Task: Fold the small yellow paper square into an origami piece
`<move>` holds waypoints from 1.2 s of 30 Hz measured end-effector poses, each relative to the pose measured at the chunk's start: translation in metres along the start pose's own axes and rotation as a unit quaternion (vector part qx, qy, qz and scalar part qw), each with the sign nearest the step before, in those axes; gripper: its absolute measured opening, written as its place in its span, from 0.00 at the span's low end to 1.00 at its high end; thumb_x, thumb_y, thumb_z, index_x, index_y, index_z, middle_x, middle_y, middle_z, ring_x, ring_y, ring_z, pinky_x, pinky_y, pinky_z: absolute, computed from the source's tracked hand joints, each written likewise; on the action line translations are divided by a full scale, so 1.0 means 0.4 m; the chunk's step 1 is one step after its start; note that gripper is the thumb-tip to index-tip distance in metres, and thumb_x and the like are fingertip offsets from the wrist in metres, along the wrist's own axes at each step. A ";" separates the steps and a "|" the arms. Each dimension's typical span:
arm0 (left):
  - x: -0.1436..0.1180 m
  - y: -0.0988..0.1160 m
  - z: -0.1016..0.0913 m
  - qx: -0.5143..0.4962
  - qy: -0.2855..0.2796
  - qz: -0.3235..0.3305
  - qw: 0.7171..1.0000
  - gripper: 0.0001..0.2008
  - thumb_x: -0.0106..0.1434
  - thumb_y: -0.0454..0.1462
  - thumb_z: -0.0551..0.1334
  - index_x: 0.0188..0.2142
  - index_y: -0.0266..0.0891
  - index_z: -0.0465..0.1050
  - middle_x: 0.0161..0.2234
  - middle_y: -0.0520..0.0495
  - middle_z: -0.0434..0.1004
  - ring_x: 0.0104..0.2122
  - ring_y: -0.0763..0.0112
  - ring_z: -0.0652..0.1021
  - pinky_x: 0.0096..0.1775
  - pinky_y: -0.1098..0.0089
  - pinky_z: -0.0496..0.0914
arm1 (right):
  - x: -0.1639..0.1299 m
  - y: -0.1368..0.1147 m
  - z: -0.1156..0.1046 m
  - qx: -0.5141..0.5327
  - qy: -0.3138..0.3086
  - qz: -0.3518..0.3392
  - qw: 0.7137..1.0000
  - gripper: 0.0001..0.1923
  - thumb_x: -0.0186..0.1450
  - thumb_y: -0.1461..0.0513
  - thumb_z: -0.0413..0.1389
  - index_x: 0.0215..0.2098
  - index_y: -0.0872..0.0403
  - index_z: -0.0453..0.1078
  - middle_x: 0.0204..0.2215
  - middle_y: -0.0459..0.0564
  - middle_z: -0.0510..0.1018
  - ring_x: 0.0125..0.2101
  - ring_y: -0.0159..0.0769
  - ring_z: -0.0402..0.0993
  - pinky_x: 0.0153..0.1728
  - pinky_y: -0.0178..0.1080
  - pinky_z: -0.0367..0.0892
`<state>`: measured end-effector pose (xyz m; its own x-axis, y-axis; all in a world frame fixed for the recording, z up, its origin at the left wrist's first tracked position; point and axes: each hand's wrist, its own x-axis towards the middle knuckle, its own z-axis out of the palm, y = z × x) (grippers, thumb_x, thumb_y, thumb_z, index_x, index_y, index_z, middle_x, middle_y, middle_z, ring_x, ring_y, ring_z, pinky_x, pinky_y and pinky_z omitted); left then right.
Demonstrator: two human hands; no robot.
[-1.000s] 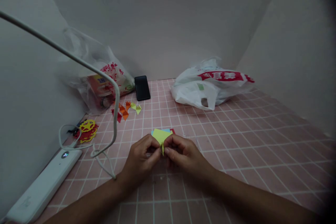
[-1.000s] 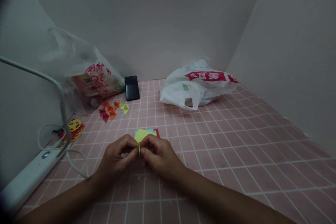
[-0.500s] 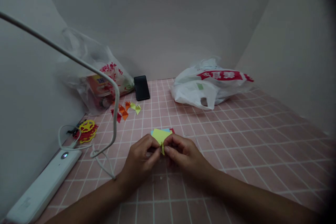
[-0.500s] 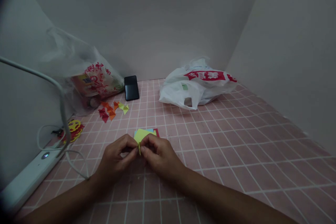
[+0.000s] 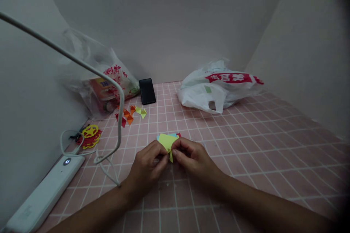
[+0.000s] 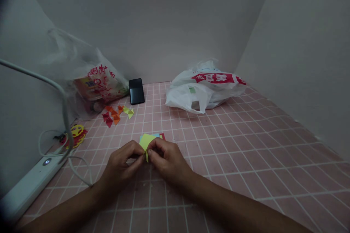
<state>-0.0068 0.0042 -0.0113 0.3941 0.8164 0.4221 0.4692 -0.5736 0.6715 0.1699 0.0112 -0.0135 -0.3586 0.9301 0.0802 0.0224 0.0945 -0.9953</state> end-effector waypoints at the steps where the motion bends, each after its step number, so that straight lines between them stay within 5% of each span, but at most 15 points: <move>1: 0.000 0.001 0.000 0.000 0.000 -0.001 1.000 0.07 0.64 0.26 0.58 0.30 0.37 0.67 0.28 0.51 0.68 0.29 0.73 0.71 0.32 0.72 0.63 | 0.000 0.000 0.000 0.000 -0.001 0.001 1.000 0.04 0.63 0.65 0.52 0.29 0.54 0.66 0.21 0.41 0.67 0.21 0.27 0.60 0.23 0.33 0.57; 36: -0.006 0.000 0.001 0.007 -0.002 -0.017 1.000 0.07 0.65 0.29 0.57 0.30 0.38 0.65 0.28 0.50 0.68 0.29 0.71 0.71 0.31 0.71 0.64 | 0.000 -0.019 0.004 -0.058 0.029 -0.023 0.998 0.04 0.58 0.66 0.51 0.25 0.54 0.65 0.20 0.42 0.67 0.22 0.29 0.60 0.24 0.33 0.56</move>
<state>-0.0073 0.0023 -0.0127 0.3812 0.8347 0.3974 0.4923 -0.5472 0.6770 0.1683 0.0099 -0.0061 -0.3071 0.9425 0.1320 0.1159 0.1747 -0.9778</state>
